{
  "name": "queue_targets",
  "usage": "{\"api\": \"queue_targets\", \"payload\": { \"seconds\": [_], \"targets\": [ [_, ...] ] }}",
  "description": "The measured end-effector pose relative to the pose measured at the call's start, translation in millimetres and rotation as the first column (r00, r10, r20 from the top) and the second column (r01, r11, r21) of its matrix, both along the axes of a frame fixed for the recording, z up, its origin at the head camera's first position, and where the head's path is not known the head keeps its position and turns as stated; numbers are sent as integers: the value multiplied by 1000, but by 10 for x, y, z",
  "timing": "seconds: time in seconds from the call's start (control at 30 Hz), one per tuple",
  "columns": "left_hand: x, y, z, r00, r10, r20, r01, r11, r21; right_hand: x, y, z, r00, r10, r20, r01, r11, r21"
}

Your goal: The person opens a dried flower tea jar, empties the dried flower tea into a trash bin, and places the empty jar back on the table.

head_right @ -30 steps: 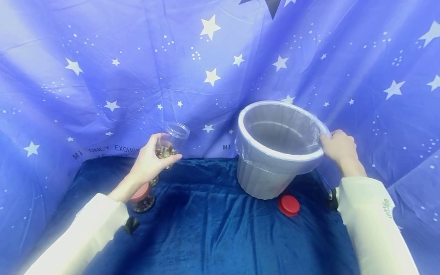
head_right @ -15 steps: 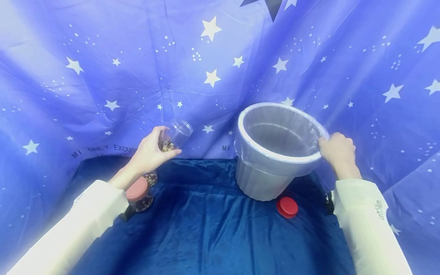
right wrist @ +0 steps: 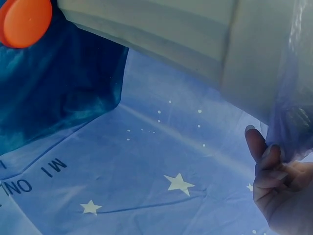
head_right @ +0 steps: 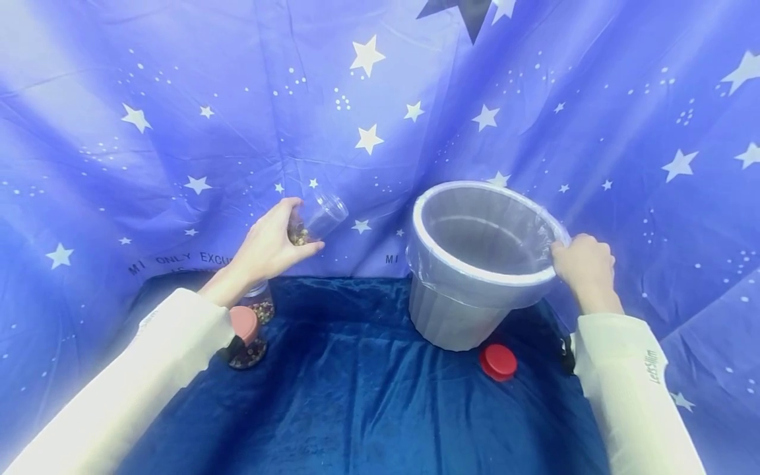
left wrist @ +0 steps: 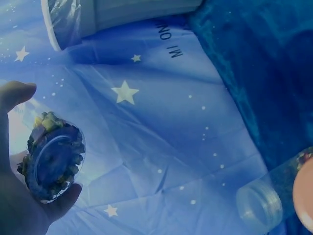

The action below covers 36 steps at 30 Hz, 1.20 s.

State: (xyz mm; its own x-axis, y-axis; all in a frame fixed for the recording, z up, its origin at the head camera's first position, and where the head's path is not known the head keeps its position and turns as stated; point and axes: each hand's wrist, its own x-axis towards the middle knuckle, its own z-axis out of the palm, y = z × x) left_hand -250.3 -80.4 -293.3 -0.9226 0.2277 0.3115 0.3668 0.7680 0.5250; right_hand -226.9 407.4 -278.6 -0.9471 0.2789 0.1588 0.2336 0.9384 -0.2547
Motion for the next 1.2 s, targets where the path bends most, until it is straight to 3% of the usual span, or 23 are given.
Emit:
{"api": "queue_targets", "payload": {
  "seconds": [0.2,0.4,0.6,1.2],
  "targets": [
    [-65,102,96,998,38,-56,-43,995,-92,13,-8,8,1000,-10,-2,10,1000,-2],
    [-96,220,182,995,73,-66,-79,992,-95,17,-7,27,1000,-25,2,25,1000,-8],
    [-100,308,218,998,25,-65,-31,996,-81,1,-6,25,999,-38,14,38,999,-24],
    [-100,587,421,974,-14,-227,-4,997,-77,13,-27,31,998,-52,27,53,998,-33]
  ]
}}
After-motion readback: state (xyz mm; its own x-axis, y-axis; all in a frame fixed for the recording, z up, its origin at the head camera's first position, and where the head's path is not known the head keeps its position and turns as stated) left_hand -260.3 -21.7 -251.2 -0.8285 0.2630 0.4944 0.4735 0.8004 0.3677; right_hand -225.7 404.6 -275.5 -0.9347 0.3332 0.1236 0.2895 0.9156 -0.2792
